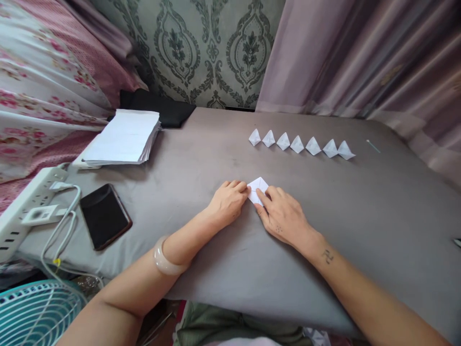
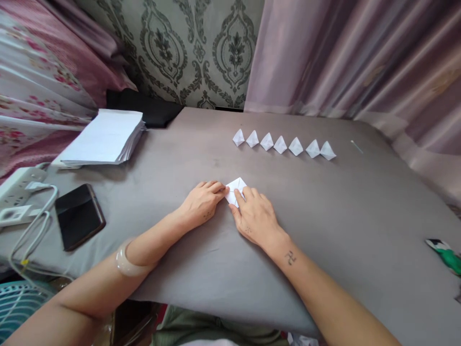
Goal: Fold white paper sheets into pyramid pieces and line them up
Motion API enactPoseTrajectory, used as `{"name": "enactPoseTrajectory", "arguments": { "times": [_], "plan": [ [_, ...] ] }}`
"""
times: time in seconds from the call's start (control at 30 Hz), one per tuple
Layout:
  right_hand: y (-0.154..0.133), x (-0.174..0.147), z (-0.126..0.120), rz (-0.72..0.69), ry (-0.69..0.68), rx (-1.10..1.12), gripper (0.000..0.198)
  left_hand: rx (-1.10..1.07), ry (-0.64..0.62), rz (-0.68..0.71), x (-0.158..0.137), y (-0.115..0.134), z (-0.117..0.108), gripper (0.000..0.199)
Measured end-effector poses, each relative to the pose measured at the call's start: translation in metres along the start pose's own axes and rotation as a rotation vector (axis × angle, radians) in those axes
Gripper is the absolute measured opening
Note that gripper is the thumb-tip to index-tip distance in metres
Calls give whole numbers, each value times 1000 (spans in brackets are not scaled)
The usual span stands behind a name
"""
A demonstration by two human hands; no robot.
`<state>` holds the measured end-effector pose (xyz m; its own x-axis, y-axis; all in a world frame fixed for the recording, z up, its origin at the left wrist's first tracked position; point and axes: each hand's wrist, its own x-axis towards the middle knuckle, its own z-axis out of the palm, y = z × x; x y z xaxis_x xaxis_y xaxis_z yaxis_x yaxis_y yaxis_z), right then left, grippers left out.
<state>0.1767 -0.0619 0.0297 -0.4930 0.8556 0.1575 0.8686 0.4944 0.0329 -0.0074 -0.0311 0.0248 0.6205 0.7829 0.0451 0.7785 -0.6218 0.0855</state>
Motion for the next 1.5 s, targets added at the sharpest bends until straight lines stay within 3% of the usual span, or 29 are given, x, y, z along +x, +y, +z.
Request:
{"name": "enactPoseTrajectory", "arguments": {
  "times": [0.2, 0.53, 0.63, 0.8, 0.97, 1.13, 1.23, 1.37, 1.5],
  "plan": [
    [6, 9, -4, 15, 14, 24, 37, -131, 23, -96, -5, -5, -4, 34],
    [10, 13, 3, -4, 67, 21, 38, -2, -97, -119, 0, 2, -8, 28],
    [10, 19, 4, 31, 77, 39, 39, -17, -70, -106, -1, 1, -8, 29],
    [18, 37, 6, 221, -14, 229, 41, -94, 73, -102, -5, -3, -3, 26],
    [22, 41, 17, 260, 33, 327, 21, -283, 223, -202, 3, -6, 6, 29],
    [24, 40, 28, 222, 101, 260, 49, -480, 227, -379, 23, -12, 12, 14],
    [29, 43, 35, 189, 122, 292, 48, -631, 212, -415, 27, -15, 13, 12],
    [39, 46, 35, 243, 162, 587, 36, -1003, 217, -450, 24, -16, 12, 18],
    [41, 49, 22, 391, 73, 1194, 31, -1473, 371, -450, 23, -15, 7, 28]
  ]
}}
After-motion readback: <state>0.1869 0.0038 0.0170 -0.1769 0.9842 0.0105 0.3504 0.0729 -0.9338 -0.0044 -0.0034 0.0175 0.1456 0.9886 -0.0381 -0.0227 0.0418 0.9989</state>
